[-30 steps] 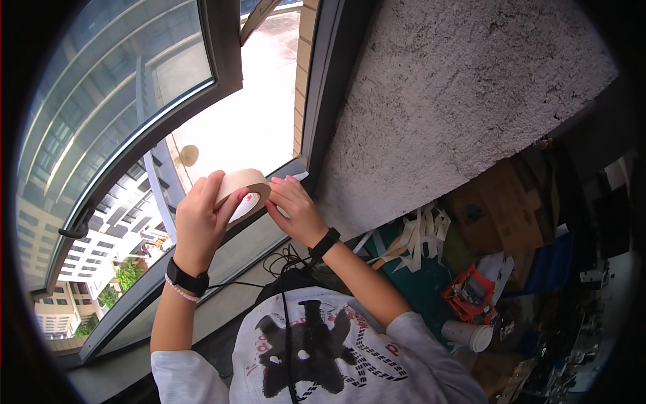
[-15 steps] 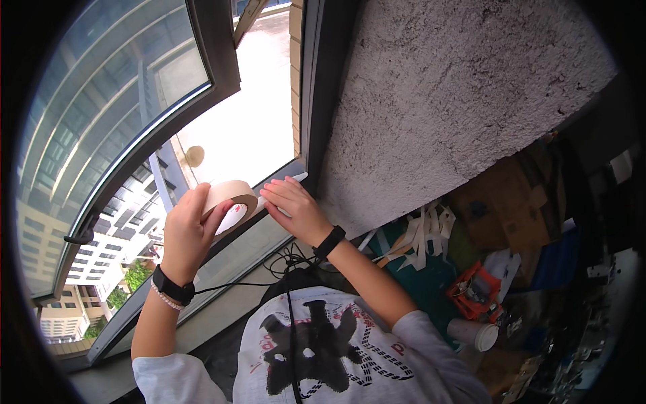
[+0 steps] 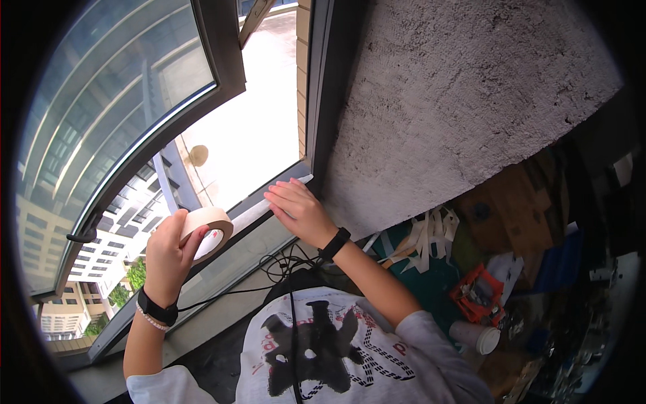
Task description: Apply masking tape to the bottom frame of an open window after cleaning the edge with a brush.
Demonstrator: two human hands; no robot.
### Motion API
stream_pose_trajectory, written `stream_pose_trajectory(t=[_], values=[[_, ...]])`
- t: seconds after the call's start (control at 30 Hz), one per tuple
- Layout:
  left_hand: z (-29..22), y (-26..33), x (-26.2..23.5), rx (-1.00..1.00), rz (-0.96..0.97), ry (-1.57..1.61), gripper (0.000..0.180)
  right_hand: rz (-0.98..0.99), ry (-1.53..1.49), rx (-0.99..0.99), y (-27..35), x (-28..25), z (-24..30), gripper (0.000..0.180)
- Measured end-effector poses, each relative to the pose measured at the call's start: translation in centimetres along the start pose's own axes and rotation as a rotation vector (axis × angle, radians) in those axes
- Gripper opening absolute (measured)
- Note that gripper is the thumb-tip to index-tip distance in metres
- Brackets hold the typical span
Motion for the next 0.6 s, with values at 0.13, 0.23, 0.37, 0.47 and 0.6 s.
stream_pose_trajectory(t=[0.13, 0.23, 0.37, 0.47, 0.6], values=[[0.8, 0.7, -0.4, -0.021, -0.087, 0.028, 0.026, 0.012, -0.008, -0.006, -0.1, 0.4, 0.4, 0.021], [0.4, 0.5, -0.8, -0.004, -0.122, 0.029, 0.026, 0.007, -0.024, 0.014, -0.2, 0.3, 0.9, 0.021], [-0.1, 0.5, -0.9, 0.009, -0.115, 0.013, 0.027, 0.064, 0.067, -0.037, -0.3, 1.2, 3.0, 0.020], [0.1, 0.4, -1.0, -0.040, -0.076, 0.068, 0.026, 0.059, 0.001, -0.030, 0.0, 1.8, 3.5, 0.020], [1.3, 1.1, -1.5, -0.133, -0.188, 0.295, 0.024, 0.006, -0.011, -0.024, 0.4, 1.9, 3.1, 0.021]])
Point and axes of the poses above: each hand's wrist, its own y-axis away from the middle knuckle, its own x-axis out of the palm, z = x × y, the point moved 9 cm from there along -y, towards the middle knuckle, and after that the axes turned 8 degrees about x, right-handed, at the moved point
